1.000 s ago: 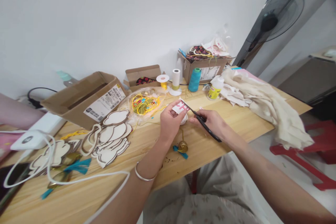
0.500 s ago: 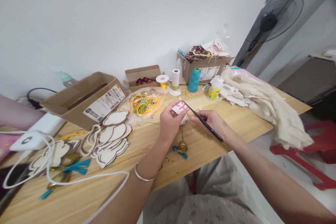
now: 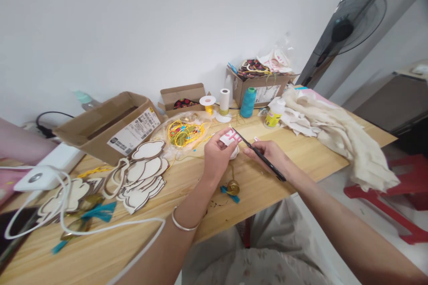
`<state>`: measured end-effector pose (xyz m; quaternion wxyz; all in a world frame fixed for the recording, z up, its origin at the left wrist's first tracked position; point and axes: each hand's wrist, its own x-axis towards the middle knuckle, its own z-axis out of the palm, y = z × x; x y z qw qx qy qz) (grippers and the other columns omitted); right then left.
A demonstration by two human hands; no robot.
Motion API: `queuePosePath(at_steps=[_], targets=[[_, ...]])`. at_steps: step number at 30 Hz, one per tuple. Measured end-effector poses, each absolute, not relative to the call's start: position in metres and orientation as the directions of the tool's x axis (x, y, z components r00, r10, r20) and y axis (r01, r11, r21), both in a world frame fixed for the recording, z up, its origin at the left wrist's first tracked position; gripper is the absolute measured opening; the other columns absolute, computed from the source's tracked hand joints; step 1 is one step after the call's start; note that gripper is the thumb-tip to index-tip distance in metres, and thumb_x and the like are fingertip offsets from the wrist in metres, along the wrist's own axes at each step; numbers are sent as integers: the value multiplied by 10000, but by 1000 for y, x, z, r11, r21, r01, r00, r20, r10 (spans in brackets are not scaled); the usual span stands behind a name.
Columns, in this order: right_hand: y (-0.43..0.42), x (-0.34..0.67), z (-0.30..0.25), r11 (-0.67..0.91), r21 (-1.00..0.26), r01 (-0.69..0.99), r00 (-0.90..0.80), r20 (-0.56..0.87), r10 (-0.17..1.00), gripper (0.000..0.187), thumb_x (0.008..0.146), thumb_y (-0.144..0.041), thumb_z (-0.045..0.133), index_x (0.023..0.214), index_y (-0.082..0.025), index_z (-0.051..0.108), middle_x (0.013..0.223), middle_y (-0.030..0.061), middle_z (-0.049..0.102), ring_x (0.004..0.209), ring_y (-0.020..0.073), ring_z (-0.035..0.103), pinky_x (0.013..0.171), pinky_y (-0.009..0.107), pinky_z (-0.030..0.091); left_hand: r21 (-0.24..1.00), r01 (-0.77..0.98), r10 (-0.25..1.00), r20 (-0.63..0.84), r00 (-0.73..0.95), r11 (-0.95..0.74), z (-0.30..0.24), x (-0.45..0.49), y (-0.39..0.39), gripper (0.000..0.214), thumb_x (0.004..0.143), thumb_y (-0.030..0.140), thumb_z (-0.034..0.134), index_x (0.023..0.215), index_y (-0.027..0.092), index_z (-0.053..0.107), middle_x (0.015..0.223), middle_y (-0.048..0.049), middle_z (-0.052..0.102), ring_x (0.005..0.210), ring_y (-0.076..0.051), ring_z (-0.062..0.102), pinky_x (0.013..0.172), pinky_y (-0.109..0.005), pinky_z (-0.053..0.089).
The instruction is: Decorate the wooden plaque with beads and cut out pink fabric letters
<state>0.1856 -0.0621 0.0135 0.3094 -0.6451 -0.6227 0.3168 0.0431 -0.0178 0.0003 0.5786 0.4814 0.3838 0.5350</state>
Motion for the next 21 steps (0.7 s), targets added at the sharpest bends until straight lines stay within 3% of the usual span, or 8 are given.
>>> queuePosePath(at_steps=[21], targets=[[-61,187,7,-40,-731,681,54,-5,999,503,673,-628,479,485,-176,364,501,-45,261,467,66,255,403,200,191,971,-239,990,55,130,-23,-1,43,-17,432,597,182,698,1014,138,595,852,-67,697,757,-167,654,701,-282,519]])
